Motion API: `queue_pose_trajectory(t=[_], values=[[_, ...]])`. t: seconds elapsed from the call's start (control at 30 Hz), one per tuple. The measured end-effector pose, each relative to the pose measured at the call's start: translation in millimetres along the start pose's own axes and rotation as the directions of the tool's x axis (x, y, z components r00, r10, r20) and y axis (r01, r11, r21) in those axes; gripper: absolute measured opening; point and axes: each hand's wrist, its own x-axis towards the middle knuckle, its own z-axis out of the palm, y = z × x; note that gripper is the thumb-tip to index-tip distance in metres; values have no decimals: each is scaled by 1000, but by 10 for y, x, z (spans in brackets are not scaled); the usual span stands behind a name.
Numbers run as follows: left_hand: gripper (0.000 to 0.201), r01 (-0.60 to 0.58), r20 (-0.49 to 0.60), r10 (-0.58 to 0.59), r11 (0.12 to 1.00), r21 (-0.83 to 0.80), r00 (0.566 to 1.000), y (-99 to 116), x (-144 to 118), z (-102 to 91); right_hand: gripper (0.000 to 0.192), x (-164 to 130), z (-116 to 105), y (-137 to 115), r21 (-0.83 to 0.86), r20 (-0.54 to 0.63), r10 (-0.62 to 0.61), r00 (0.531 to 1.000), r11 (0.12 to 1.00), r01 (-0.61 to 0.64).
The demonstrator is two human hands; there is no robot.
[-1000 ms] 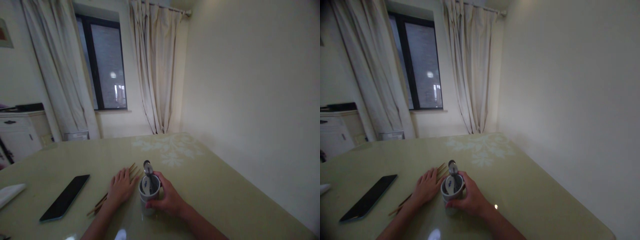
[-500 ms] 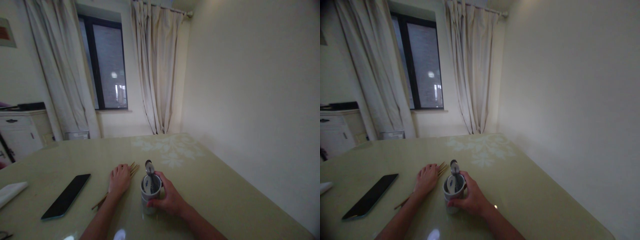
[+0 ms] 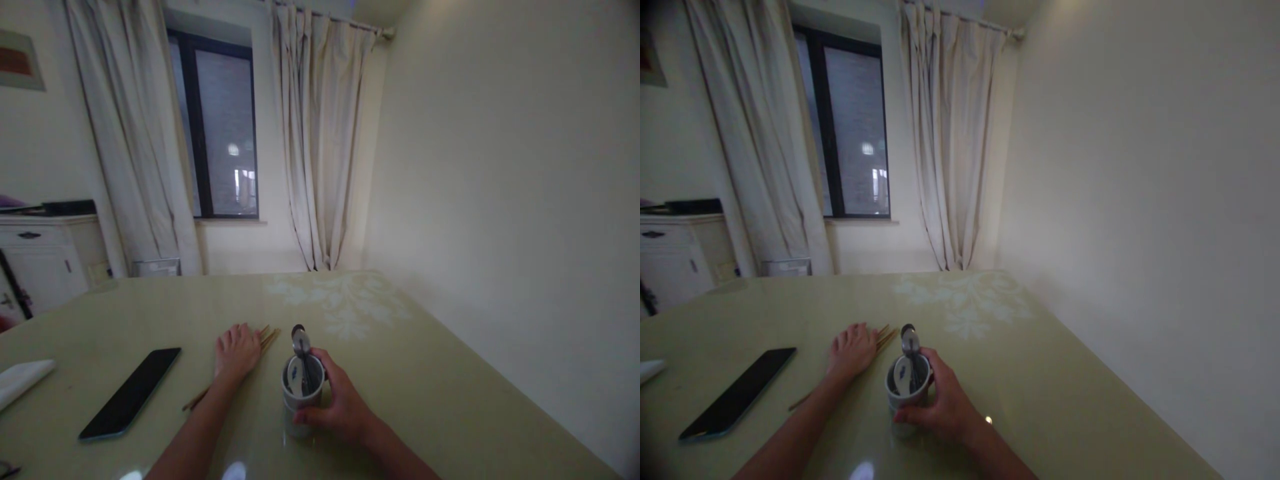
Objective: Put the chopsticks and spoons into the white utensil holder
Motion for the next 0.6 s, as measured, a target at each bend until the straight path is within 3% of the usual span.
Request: queue_pose_trajectory(t=[0.23, 0.47, 0.6], values=[[56, 47, 19, -47, 999, -12, 999, -25, 83, 47, 96, 1, -7, 1, 0, 10, 5, 1000, 1000, -5], [51, -24, -18, 25, 999, 37, 1000, -48, 53, -70, 97, -3, -4, 20, -18, 5, -3, 1000, 1000, 3], [51, 3, 16, -4, 999, 48, 1000, -52, 84, -63, 97, -10, 1, 42, -10, -7, -10, 1000, 1000, 10]])
